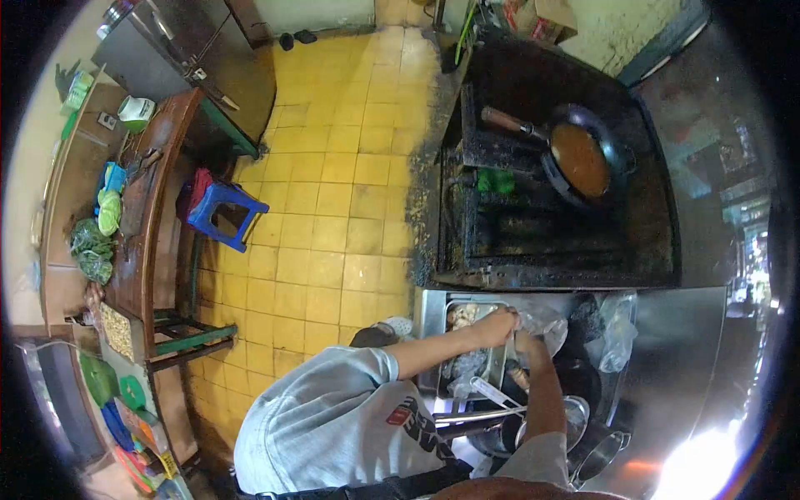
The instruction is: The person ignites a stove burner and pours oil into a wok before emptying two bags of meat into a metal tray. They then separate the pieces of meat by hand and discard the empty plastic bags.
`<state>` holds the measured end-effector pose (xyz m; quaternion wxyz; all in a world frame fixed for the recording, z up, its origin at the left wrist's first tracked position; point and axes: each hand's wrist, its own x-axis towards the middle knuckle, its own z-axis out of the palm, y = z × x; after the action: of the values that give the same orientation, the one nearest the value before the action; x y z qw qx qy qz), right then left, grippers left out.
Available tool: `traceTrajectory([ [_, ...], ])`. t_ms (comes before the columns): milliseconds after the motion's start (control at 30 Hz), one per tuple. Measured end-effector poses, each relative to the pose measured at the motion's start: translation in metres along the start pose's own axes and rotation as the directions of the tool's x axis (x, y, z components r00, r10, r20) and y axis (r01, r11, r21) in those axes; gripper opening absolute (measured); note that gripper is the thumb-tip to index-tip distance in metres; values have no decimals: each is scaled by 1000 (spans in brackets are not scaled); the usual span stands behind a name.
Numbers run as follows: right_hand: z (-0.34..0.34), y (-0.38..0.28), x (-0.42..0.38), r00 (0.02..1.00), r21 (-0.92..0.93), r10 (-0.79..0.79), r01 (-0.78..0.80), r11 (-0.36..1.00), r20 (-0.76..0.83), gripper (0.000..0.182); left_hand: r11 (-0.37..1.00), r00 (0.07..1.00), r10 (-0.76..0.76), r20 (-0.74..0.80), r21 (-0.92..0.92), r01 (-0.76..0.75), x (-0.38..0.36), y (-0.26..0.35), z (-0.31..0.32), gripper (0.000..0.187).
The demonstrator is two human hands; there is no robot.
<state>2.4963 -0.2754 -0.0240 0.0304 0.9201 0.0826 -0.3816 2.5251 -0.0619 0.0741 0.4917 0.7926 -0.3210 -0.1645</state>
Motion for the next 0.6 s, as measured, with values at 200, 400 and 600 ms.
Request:
traceTrajectory([
  [200,58,41,43,989,3,-146,147,989,-14,46,1000,997,-21,73,21,19,-2,-4,4,15],
  [400,-3,46,-12,955,179,48,-104,978,293,41,998,998,-51,33,46,50,-3,0,-6,17],
  [600,-121,-32,-166,804,348,-32,293,891,-594,21,999,999,-33,-19,29,34,4,12,-5,15],
])
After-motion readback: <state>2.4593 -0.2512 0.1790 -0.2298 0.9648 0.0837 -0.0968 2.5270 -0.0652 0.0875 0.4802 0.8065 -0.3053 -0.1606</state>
